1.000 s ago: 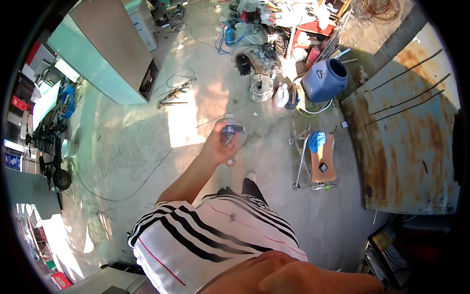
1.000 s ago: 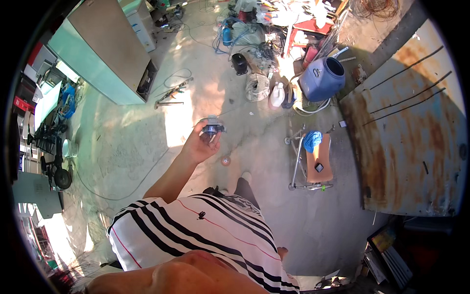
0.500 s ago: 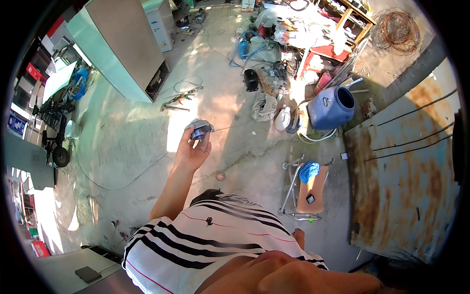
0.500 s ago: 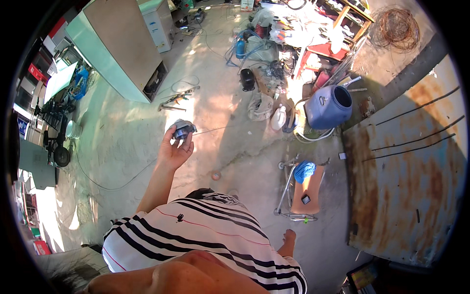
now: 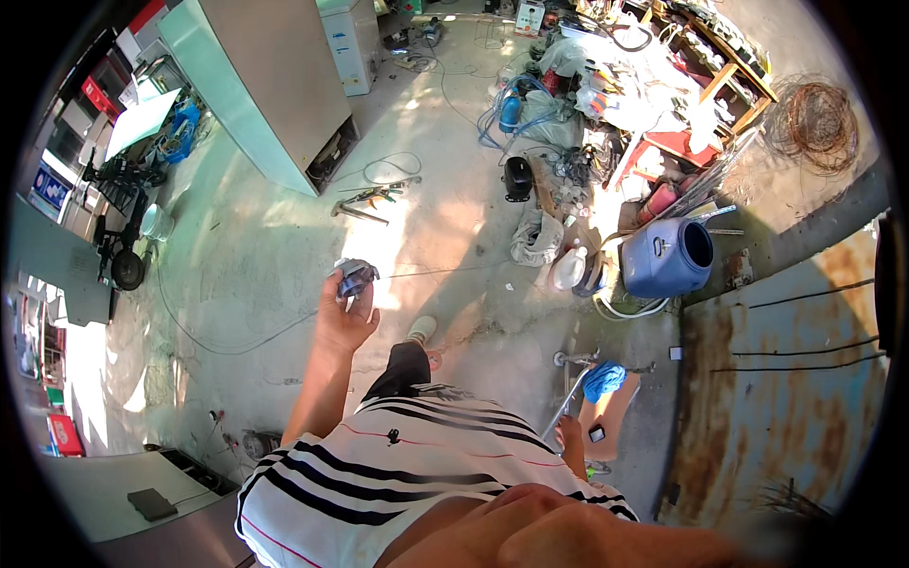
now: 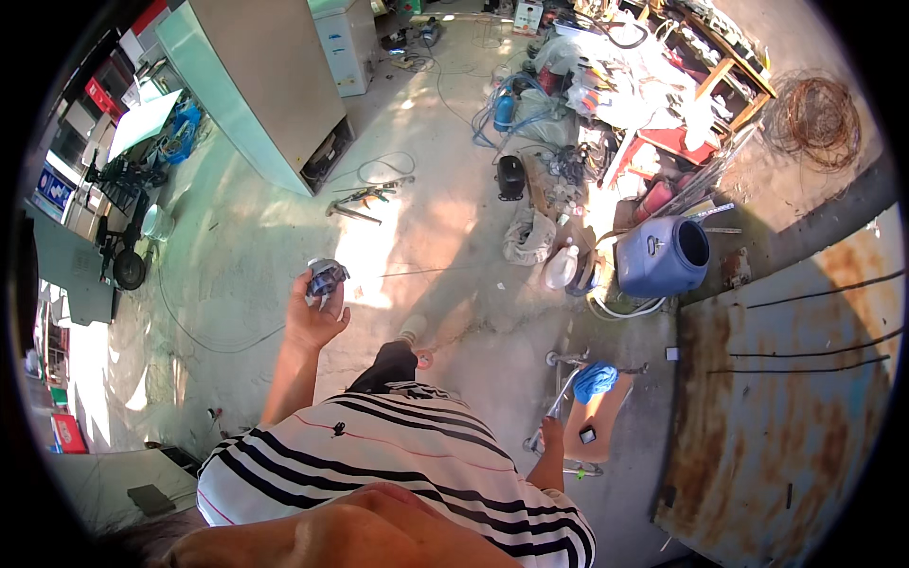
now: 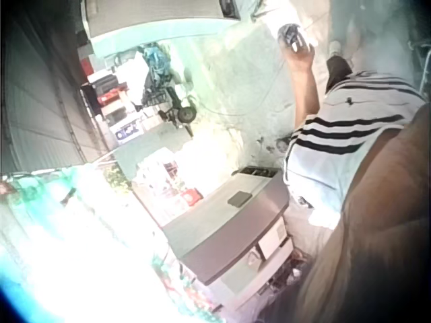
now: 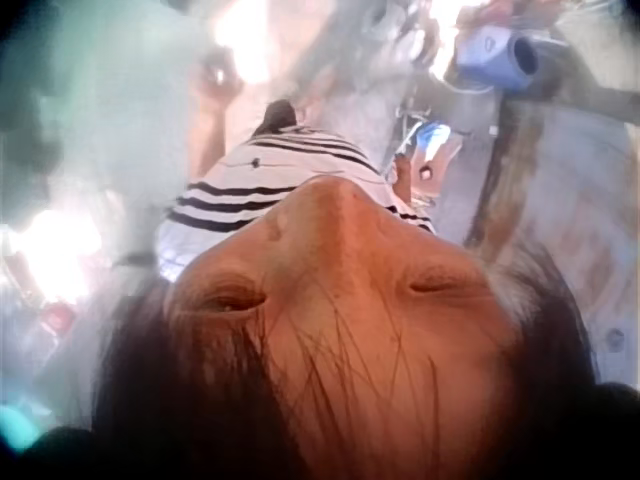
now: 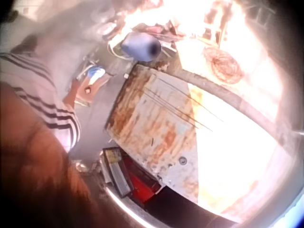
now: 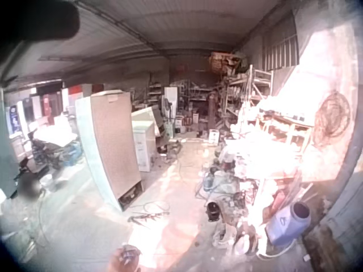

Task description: The person manipulates a fan motor housing by removing small fasteners and then cleans the motor components with a brush and a bucket of water.

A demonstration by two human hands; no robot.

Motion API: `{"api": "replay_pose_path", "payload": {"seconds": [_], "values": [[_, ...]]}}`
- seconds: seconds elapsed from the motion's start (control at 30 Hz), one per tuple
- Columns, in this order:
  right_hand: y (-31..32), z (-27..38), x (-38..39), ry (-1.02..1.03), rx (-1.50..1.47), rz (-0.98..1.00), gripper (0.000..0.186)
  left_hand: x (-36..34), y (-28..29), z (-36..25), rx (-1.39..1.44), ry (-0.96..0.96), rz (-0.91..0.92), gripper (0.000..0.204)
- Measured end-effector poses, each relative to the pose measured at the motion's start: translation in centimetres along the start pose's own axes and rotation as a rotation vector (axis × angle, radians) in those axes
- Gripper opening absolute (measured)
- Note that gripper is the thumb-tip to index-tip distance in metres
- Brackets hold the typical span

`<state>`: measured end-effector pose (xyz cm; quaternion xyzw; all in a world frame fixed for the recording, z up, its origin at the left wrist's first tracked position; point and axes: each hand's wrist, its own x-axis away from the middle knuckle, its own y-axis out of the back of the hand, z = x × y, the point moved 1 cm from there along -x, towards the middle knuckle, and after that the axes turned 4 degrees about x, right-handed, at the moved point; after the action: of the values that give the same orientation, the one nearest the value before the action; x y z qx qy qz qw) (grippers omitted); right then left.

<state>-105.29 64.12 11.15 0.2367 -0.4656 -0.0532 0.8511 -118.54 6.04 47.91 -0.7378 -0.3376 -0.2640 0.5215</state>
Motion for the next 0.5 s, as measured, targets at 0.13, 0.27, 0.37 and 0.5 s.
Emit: {"api": "replay_pose_path", "payload": {"seconds": [0.13,0.27,0.37,0.5], "values": [[-2.7,1.7,2.8,-0.053,-0.139,-0.178,0.027,-4.8,-4.8,-0.8,-0.075,0.099,-0.043,0.057],[-3.4,-1.7,6.5,-0.202,-0.183,-0.232,0.032,-8.8,-11.3,0.4,-0.204,0.267,0.129,0.056],[-8.1,-1.1,9.6,-0.279,-0.299,-0.337,0.033,-11.0,-15.6,1.0,-0.355,0.313,0.223,0.053],[-15.1,-3.2,15.6,-0.382,-0.532,-0.421,0.016,-13.1,-20.3,4.6,-0.545,0.376,0.308,0.055]]}}
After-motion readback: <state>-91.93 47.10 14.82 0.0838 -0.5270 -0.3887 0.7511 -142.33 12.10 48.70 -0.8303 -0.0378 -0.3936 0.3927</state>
